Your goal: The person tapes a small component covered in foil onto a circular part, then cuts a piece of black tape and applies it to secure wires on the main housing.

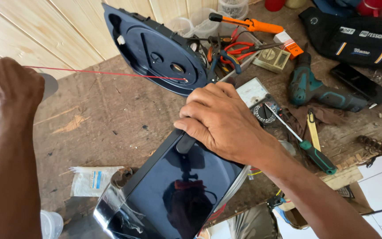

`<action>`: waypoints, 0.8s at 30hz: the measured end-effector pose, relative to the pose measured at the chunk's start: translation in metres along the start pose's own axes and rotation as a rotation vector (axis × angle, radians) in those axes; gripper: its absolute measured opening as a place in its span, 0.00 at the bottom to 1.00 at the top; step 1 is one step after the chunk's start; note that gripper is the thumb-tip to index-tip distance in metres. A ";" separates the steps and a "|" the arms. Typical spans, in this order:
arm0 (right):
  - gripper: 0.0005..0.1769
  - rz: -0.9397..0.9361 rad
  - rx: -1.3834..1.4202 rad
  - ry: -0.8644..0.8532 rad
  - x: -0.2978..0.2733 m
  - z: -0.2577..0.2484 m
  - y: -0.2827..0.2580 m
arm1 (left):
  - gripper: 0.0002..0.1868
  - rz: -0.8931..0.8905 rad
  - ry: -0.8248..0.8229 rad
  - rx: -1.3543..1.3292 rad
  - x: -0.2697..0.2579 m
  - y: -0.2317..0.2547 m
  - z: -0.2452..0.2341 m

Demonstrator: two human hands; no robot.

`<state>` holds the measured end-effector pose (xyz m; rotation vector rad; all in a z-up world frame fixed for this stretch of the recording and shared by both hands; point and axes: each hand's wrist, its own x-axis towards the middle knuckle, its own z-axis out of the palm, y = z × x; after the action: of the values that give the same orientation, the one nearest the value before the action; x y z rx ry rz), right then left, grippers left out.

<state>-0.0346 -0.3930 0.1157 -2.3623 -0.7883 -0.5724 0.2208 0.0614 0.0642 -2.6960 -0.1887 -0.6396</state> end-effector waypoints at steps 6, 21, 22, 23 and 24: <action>0.15 0.017 0.022 -0.008 0.002 0.001 -0.001 | 0.18 -0.045 -0.025 0.008 -0.005 -0.001 0.001; 0.14 -0.061 -0.068 0.119 0.002 0.021 0.021 | 0.17 0.383 -0.093 -0.268 -0.060 0.021 -0.290; 0.14 -0.077 -0.068 0.125 0.003 0.021 0.022 | 0.17 0.370 -0.082 -0.263 -0.063 0.031 -0.309; 0.13 -0.097 -0.088 0.185 0.004 0.021 0.022 | 0.13 0.367 -0.175 -0.346 -0.066 0.042 -0.329; 0.12 -0.117 -0.107 0.246 0.005 0.021 0.023 | 0.12 0.365 -0.268 -0.431 -0.069 0.053 -0.347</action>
<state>-0.0117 -0.3932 0.0936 -2.2924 -0.8035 -0.9560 0.0288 -0.1213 0.3050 -3.1026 0.4140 -0.2244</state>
